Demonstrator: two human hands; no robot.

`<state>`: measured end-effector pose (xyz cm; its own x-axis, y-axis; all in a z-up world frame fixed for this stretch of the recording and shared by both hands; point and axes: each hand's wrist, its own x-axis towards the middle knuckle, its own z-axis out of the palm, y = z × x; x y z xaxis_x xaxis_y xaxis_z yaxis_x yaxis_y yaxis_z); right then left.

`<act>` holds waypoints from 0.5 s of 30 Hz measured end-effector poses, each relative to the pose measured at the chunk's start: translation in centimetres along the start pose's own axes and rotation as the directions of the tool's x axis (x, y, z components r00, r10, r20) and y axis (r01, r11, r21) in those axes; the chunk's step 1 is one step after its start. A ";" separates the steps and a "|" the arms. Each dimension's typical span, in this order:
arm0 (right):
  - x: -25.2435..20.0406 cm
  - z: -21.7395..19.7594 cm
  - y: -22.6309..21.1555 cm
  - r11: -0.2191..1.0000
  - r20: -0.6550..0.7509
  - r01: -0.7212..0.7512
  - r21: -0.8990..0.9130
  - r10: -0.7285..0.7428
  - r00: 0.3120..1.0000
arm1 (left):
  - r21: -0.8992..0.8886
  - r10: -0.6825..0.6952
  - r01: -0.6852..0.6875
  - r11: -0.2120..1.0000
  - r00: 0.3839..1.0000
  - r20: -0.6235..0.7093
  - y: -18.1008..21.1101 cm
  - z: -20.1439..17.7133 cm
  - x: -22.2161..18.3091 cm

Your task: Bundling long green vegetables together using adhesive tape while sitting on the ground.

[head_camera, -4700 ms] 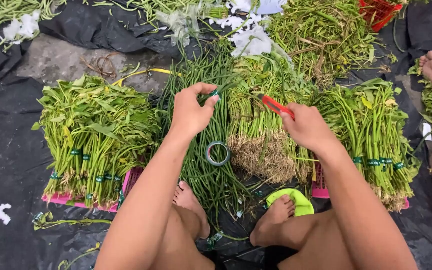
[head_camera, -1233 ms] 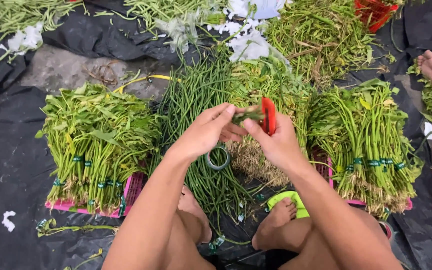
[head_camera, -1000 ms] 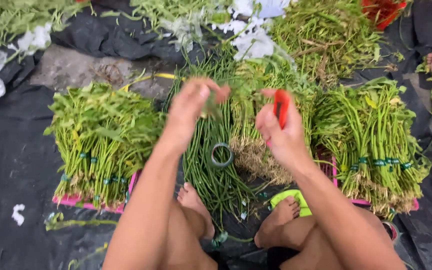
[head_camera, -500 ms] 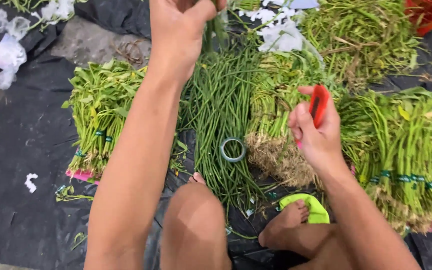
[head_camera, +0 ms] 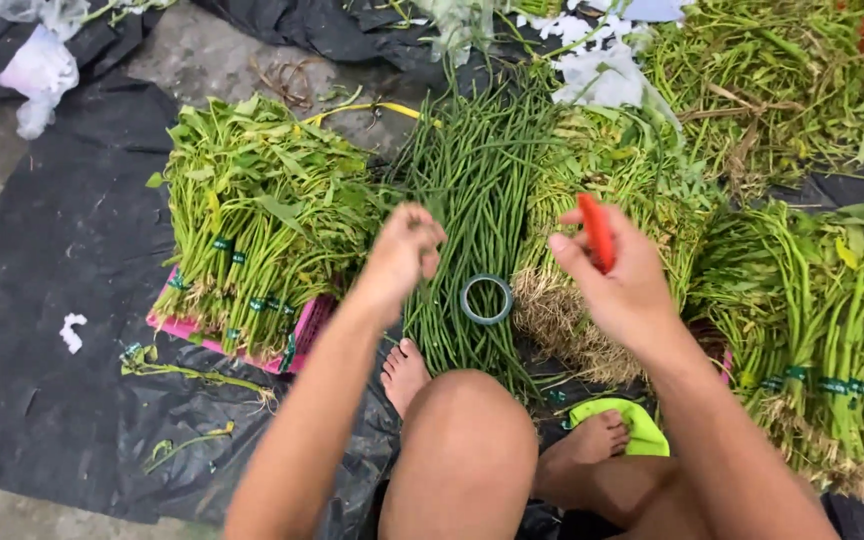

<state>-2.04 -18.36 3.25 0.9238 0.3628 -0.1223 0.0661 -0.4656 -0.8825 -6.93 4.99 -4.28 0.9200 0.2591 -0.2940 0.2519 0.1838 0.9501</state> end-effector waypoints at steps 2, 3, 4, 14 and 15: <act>0.0 0.5 -0.1 0.998 0.066 -0.051 0.025 0.049 0.997 | -0.024 -0.068 0.069 0.997 0.996 0.052 0.2 2.4 -3.0; -0.1 0.7 -0.2 0.993 0.138 -0.104 0.048 0.097 0.986 | -0.045 -0.136 0.142 0.989 0.986 0.101 0.2 3.6 -4.6; -0.3 1.1 -0.7 0.994 0.141 -0.102 0.048 0.095 0.986 | -0.045 -0.136 0.141 0.989 0.986 0.097 0.1 4.4 -5.9; -1.3 1.9 -1.3 0.985 0.261 -0.167 0.040 0.151 0.954 | -0.053 0.042 -0.027 0.998 0.952 0.304 0.4 6.7 -11.3; -1.4 1.8 -1.5 0.983 0.264 -0.180 0.045 0.162 0.951 | -0.124 -0.004 0.037 0.992 0.967 0.255 0.7 6.4 -11.1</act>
<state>-4.12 -16.67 3.95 0.7895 0.4823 -0.3795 -0.1185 -0.4870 -0.8654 -14.99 -3.86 0.30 0.9650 0.0079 -0.2621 0.2469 0.3093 0.9184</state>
